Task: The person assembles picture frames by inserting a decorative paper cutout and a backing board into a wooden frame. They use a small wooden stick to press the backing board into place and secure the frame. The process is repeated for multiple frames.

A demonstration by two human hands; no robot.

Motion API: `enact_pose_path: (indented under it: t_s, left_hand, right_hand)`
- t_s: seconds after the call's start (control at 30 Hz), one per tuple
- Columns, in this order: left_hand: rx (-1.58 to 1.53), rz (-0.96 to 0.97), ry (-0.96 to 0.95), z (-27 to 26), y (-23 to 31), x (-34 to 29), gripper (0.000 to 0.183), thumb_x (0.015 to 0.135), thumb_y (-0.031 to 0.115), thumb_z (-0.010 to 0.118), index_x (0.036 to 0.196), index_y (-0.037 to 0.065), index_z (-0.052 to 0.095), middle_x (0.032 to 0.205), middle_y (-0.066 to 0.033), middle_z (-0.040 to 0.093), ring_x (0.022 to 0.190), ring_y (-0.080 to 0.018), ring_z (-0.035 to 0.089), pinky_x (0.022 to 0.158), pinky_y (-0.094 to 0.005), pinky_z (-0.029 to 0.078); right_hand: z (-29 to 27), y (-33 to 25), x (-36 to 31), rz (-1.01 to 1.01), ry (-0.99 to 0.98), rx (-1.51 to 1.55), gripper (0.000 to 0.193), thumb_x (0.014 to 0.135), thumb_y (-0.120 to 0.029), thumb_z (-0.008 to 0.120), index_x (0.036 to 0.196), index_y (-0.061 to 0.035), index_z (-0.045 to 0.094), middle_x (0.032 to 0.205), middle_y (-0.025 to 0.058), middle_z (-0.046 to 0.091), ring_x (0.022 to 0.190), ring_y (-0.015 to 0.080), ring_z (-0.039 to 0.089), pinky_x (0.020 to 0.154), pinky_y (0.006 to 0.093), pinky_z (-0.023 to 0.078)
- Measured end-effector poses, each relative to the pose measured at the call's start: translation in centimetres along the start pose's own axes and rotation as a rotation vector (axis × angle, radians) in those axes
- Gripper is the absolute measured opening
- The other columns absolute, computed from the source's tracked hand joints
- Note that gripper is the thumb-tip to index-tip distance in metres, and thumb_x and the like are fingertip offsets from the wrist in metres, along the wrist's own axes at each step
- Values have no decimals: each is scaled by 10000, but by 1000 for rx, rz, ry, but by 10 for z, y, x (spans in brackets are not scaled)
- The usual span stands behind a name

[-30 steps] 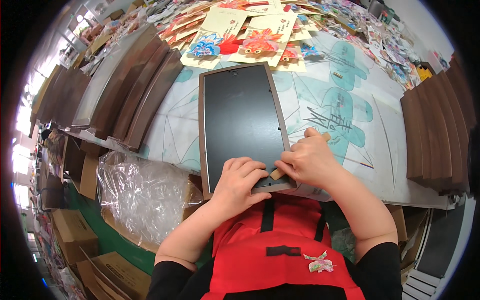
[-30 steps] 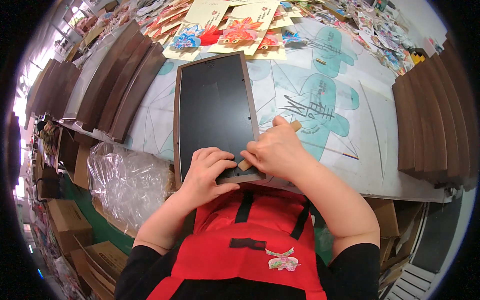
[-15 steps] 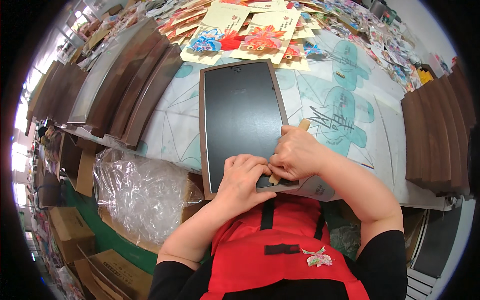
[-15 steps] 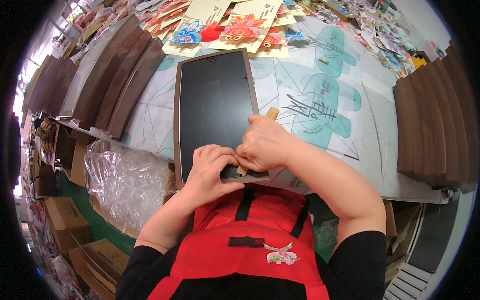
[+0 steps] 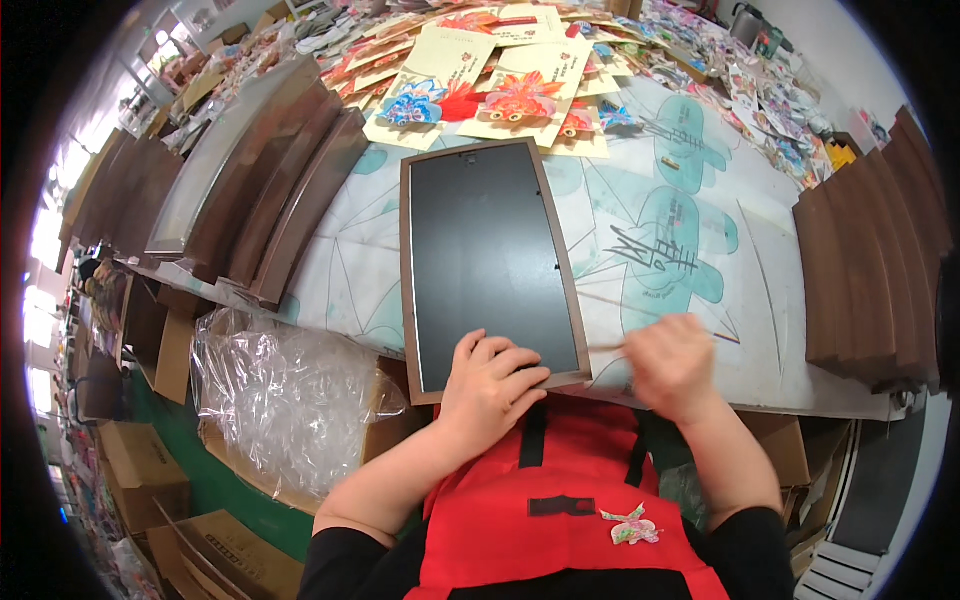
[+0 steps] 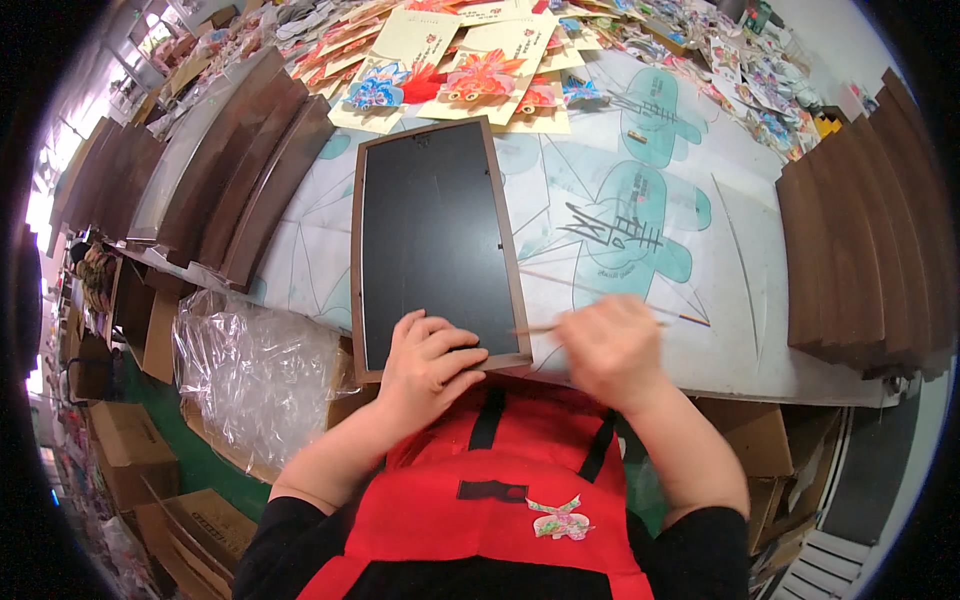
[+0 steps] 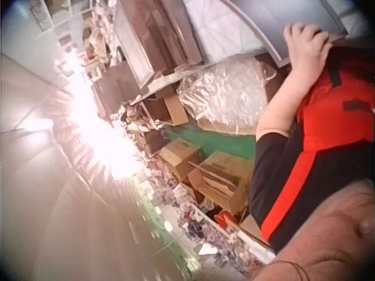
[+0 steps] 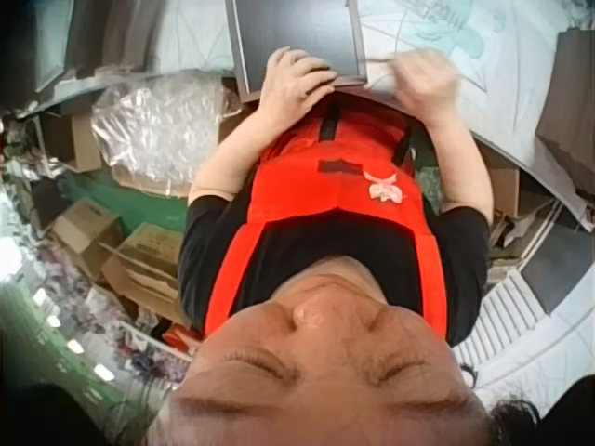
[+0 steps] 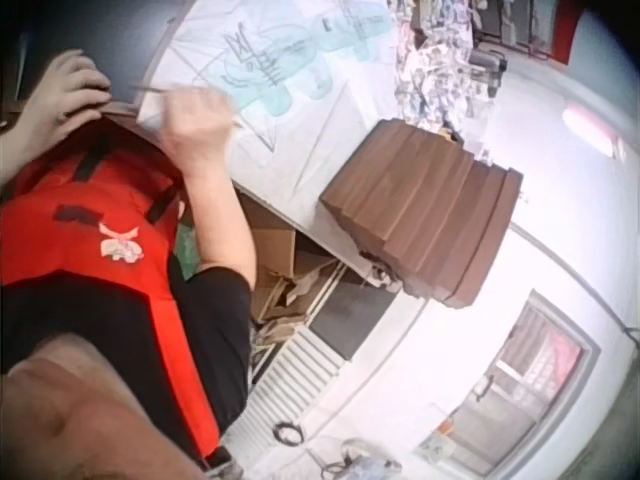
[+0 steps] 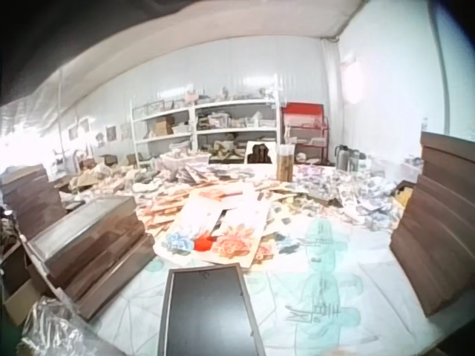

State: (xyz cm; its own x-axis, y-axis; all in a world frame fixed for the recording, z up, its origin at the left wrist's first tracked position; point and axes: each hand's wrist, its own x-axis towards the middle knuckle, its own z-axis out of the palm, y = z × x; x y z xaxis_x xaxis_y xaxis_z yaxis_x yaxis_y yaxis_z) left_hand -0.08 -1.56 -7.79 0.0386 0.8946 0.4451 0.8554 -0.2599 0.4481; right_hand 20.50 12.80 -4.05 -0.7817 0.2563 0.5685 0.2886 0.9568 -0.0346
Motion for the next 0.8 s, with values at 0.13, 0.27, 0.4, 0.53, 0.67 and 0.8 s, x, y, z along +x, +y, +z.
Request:
enact_pose_path:
  t_s: [0.13, 0.27, 0.4, 0.53, 0.67, 0.8]
  left_hand:
    - [6, 49, 62, 4, 9, 0, 228, 675, 100, 742, 880, 66, 650, 907, -28, 621, 903, -226, 566, 904, -466, 406]
    - [-82, 104, 48, 14, 17, 5, 236, 676, 75, 736, 886, 49, 633, 921, -56, 608, 900, -248, 562, 876, -425, 429]
    - [-294, 103, -57, 24, 34, 13, 254, 719, 62, 714, 951, 25, 618, 993, -100, 600, 931, -302, 556, 870, -420, 440]
    - [-94, -106, 141, -5, 22, 17, 392, 717, 91, 723, 1078, 13, 594, 1052, -152, 589, 979, -324, 554, 864, -402, 449]
    - [108, -525, 364, -17, -20, -10, 412, 747, 75, 699, 1116, -33, 552, 903, -131, 563, 800, -222, 547, 703, -331, 456]
    - [-282, -836, 137, -15, -29, -23, 377, 789, 133, 678, 1078, -59, 529, 701, -139, 571, 639, -264, 576, 591, -369, 462]
  right_hand:
    - [-8, 60, -74, 558, 39, -215, 73, 818, -103, 592, 774, -52, 562, 689, 75, 556, 659, 303, 538, 618, 393, 411]
    - [-18, 99, -124, 627, -16, -417, 55, 840, -86, 578, 855, -38, 601, 732, 99, 583, 702, 316, 557, 663, 412, 436]
    - [5, 71, -74, 727, 159, 23, 193, 844, -113, 602, 1016, -27, 619, 799, 130, 628, 683, 302, 589, 644, 385, 473]
    - [27, 29, -14, 866, -42, 493, 355, 826, -234, 663, 1085, 0, 601, 721, 141, 634, 614, 307, 607, 585, 375, 481]
    - [44, 10, 15, 784, -171, 308, 335, 841, -304, 634, 993, -5, 625, 617, 162, 608, 607, 347, 613, 571, 425, 474]
    - [62, 11, 13, 695, -131, 209, 253, 848, -252, 607, 788, -7, 581, 577, 198, 579, 563, 396, 586, 530, 474, 455]
